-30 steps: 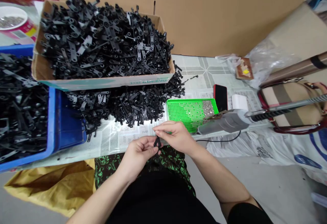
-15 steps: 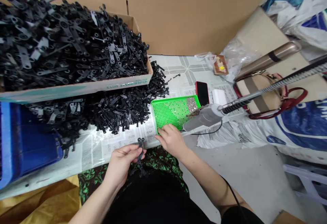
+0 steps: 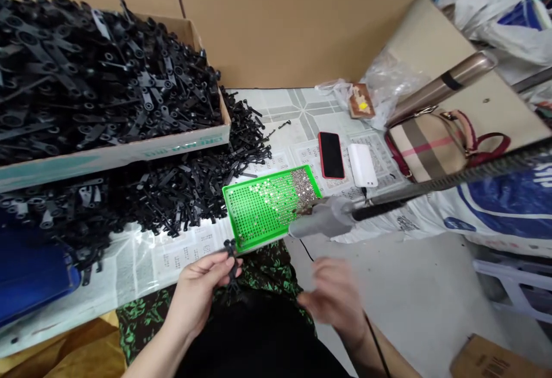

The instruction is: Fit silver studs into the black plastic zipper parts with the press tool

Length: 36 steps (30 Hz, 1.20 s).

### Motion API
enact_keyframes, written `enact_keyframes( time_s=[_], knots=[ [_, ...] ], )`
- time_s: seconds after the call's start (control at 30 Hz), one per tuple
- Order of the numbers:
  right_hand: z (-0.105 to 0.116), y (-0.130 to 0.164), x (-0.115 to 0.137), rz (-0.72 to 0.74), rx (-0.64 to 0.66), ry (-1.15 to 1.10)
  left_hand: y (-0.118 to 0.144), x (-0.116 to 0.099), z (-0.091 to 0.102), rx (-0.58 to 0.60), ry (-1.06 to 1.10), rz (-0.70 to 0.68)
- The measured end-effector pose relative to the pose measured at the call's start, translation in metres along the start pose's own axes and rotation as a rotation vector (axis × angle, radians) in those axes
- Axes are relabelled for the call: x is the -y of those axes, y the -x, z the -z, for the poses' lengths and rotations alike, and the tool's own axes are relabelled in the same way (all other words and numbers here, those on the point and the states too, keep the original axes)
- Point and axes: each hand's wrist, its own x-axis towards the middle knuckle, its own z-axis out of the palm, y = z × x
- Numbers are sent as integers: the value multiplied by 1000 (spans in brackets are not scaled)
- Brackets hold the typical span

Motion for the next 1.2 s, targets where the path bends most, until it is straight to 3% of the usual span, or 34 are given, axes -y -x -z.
enact_keyframes(
  time_s=[0.07,0.1,0.13,0.2,0.27,0.47,0.53,0.7,1.0,1.2],
  knots=[
    [17,-10,-17,-299,-176,-57,0,6,-12,68,-36,16],
    [20,-18,-26,-405,-88,-145,-2,10,-19,99,-50,11],
    [21,-28,-36,-470,80,-243,-3,15,-26,118,-58,0],
    [16,-46,-50,-508,396,-390,-7,23,-39,117,-48,-30],
    [8,-59,-58,-507,464,-463,-9,30,-47,86,-25,-52],
    [-35,-54,-67,-590,-96,-760,-11,40,-53,19,57,6],
    [-51,-49,-70,-584,-203,-849,-12,41,-55,1,93,6],
    [-71,-43,-77,-522,-267,-947,-14,43,-59,-16,108,-6],
    [-70,-43,-76,-606,-215,-841,-15,45,-58,-16,107,-31],
    [-69,-41,-75,-540,-241,-825,-16,45,-58,-12,113,-29]
  ],
)
